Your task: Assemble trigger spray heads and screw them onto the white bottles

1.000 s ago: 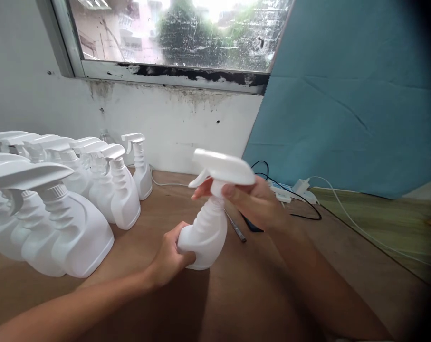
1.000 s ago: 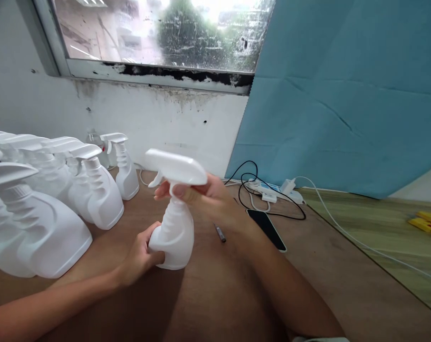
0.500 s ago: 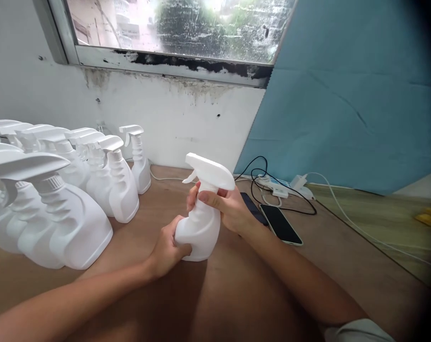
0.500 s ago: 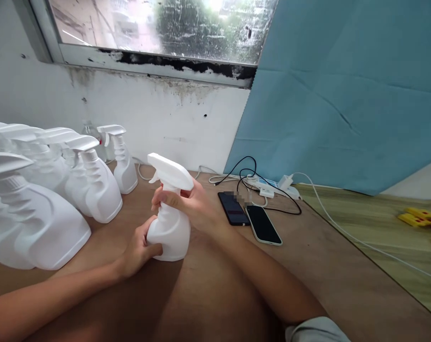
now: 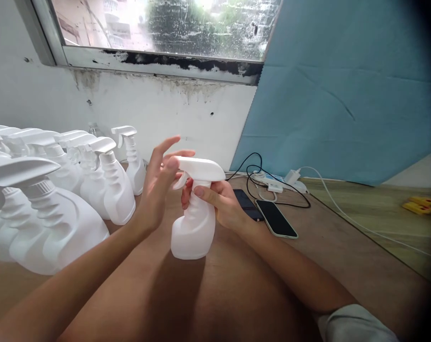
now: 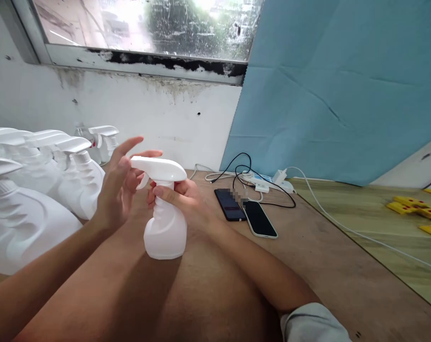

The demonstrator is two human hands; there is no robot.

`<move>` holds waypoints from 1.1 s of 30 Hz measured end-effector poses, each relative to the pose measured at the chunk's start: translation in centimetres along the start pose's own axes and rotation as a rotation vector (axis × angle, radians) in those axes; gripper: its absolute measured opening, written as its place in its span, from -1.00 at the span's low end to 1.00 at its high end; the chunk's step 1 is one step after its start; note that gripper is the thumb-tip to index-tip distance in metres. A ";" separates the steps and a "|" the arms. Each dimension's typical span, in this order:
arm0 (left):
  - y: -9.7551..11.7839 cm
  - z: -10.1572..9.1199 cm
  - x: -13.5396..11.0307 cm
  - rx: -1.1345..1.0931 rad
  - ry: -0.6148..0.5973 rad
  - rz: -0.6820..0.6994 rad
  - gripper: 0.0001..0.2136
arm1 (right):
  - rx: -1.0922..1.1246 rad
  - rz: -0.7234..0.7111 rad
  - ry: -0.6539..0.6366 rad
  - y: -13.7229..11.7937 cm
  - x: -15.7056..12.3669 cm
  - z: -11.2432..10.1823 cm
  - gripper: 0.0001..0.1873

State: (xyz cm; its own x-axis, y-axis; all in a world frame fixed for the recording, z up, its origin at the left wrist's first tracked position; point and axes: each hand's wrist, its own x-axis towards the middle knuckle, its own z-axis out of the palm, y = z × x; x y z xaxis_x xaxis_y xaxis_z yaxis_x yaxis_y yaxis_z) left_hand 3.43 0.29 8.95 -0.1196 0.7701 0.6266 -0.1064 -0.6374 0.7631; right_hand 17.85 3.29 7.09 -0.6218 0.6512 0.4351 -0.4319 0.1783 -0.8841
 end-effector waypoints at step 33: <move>2.3 0.5 1.3 0.099 -0.199 0.016 -0.81 | 0.049 -0.014 0.015 0.7 0.1 -0.5 -0.54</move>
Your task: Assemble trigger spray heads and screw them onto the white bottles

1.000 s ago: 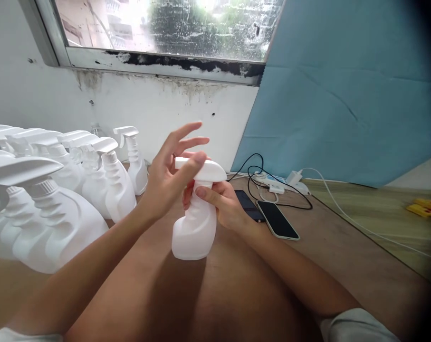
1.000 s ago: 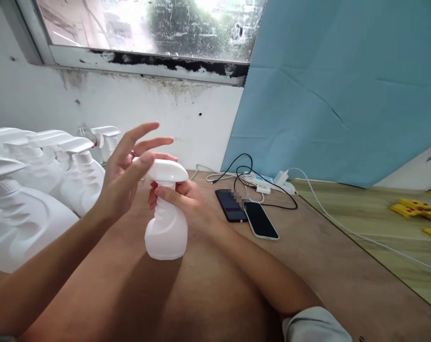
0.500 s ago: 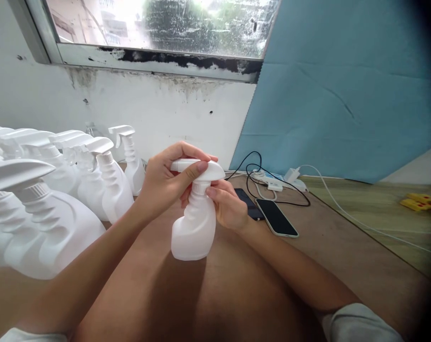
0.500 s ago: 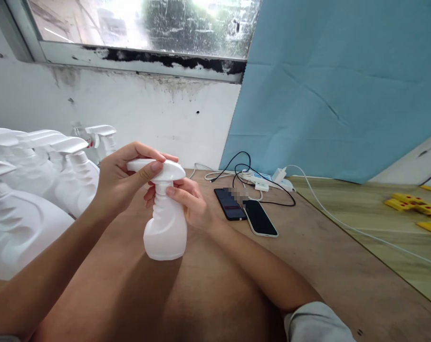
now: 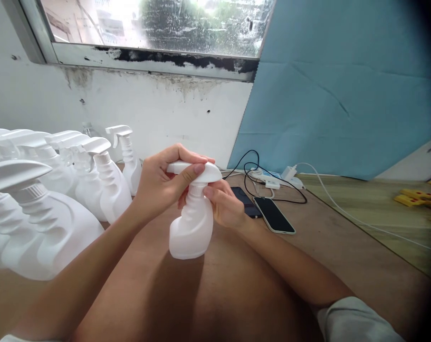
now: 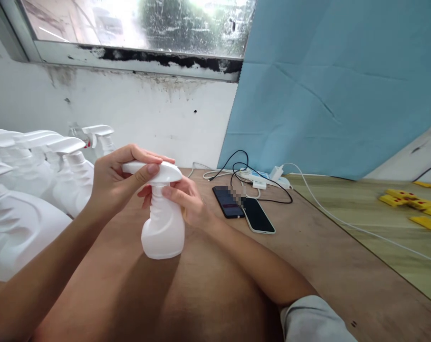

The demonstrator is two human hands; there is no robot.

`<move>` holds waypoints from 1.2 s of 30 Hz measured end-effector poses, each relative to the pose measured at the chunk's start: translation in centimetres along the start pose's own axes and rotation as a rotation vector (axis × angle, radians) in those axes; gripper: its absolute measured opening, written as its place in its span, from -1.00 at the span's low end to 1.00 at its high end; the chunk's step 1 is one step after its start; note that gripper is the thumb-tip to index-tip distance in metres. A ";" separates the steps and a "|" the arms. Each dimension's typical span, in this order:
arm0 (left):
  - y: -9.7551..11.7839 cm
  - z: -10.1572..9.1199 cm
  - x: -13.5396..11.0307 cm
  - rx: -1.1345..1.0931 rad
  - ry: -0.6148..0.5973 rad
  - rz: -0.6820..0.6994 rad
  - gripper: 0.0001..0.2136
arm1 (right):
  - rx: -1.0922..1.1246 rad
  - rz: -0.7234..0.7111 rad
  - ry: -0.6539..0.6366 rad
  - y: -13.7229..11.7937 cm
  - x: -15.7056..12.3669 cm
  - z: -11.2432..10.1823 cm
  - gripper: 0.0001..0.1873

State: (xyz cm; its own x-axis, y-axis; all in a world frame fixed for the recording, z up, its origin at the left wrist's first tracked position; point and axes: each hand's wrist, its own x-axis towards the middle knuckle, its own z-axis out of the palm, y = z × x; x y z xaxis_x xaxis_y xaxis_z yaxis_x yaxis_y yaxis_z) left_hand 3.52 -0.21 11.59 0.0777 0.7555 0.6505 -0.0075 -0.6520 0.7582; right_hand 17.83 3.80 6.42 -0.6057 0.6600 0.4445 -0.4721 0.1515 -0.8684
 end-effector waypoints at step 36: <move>0.1 -0.1 0.0 0.078 -0.017 0.063 -0.85 | -0.006 0.008 -0.011 -0.2 0.0 0.1 -0.59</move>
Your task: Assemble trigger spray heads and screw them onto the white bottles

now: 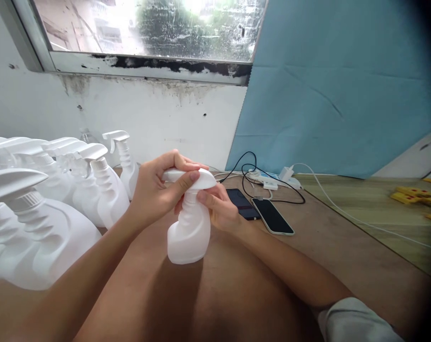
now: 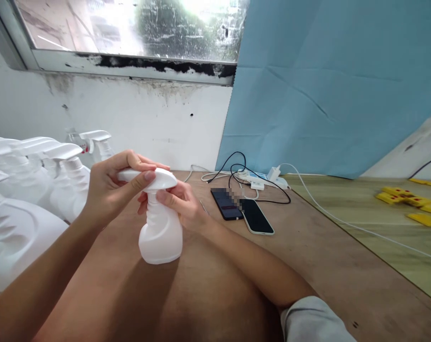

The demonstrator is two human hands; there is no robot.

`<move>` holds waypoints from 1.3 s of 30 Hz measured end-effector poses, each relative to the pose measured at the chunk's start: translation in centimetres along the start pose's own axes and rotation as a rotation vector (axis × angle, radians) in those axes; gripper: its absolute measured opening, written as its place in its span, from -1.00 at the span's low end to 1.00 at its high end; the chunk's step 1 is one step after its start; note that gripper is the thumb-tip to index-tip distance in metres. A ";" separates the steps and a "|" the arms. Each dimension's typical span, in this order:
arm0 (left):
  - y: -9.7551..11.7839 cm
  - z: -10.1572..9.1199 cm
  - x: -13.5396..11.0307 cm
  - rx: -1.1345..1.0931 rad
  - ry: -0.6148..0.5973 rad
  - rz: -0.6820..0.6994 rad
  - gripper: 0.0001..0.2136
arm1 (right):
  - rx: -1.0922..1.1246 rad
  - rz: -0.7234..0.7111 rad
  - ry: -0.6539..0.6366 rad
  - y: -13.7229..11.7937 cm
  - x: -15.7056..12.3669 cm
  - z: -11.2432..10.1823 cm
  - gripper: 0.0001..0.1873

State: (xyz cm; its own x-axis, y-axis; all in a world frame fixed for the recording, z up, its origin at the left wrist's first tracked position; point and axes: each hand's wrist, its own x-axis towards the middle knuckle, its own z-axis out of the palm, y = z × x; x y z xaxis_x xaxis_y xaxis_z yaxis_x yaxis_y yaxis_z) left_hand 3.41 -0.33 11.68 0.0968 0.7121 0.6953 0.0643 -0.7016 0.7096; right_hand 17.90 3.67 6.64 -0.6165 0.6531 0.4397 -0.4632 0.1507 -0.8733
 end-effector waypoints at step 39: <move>0.3 0.1 -0.1 -0.031 -0.061 0.010 -0.83 | -0.076 -0.118 -0.056 0.7 -0.2 -0.2 -0.78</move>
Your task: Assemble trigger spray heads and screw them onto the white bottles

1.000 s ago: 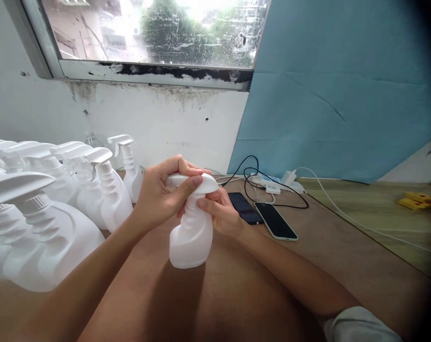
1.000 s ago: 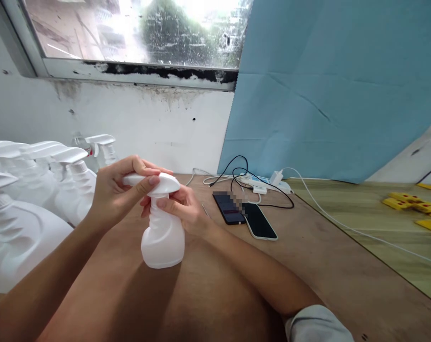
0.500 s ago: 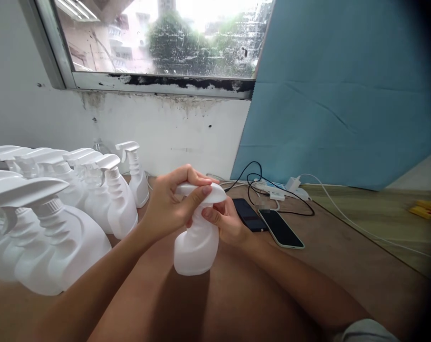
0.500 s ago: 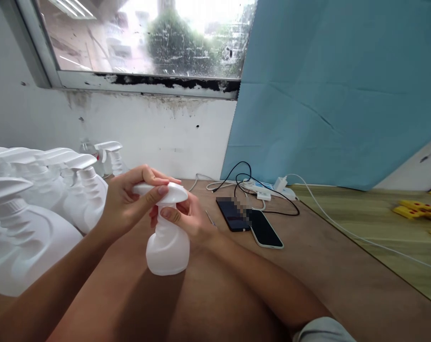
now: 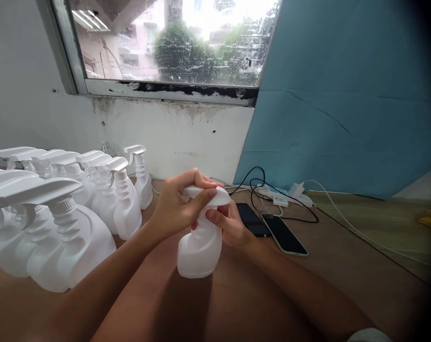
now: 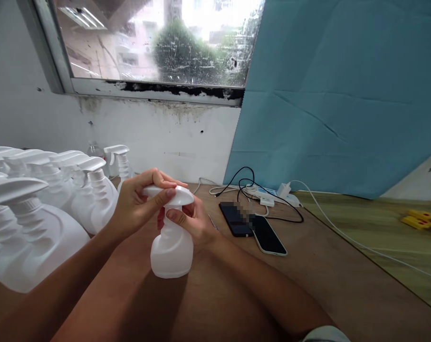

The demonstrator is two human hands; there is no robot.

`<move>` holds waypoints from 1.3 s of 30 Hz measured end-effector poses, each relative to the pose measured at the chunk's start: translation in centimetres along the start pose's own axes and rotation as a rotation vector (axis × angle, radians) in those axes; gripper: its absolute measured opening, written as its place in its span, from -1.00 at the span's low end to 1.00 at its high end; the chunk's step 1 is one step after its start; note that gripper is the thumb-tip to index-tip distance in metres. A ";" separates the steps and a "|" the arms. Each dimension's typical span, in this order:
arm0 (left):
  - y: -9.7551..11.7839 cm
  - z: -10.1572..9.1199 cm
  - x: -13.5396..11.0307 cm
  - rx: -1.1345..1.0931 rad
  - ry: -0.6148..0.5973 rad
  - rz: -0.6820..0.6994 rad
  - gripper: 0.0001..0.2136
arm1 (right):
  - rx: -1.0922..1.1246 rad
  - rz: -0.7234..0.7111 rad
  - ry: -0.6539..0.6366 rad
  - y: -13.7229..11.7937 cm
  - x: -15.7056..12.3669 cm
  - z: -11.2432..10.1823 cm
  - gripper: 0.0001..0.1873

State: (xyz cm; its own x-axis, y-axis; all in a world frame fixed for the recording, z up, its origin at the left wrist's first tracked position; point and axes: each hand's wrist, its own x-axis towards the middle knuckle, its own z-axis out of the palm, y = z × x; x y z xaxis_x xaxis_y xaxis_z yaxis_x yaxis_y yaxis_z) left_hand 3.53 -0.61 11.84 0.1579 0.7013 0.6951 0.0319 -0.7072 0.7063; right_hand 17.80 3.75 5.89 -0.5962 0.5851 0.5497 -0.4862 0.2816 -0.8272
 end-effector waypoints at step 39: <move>-0.5 -0.2 0.1 0.030 0.021 -0.016 -0.82 | 0.026 0.052 0.051 -0.3 0.5 0.4 -0.71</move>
State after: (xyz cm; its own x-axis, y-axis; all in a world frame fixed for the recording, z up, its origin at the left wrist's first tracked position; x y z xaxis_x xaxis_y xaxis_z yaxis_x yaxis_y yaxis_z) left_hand 3.34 -0.16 11.65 0.1364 0.7144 0.6864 0.0642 -0.6978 0.7134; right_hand 17.42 3.62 6.46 -0.5881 0.6364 0.4990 -0.4725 0.2304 -0.8507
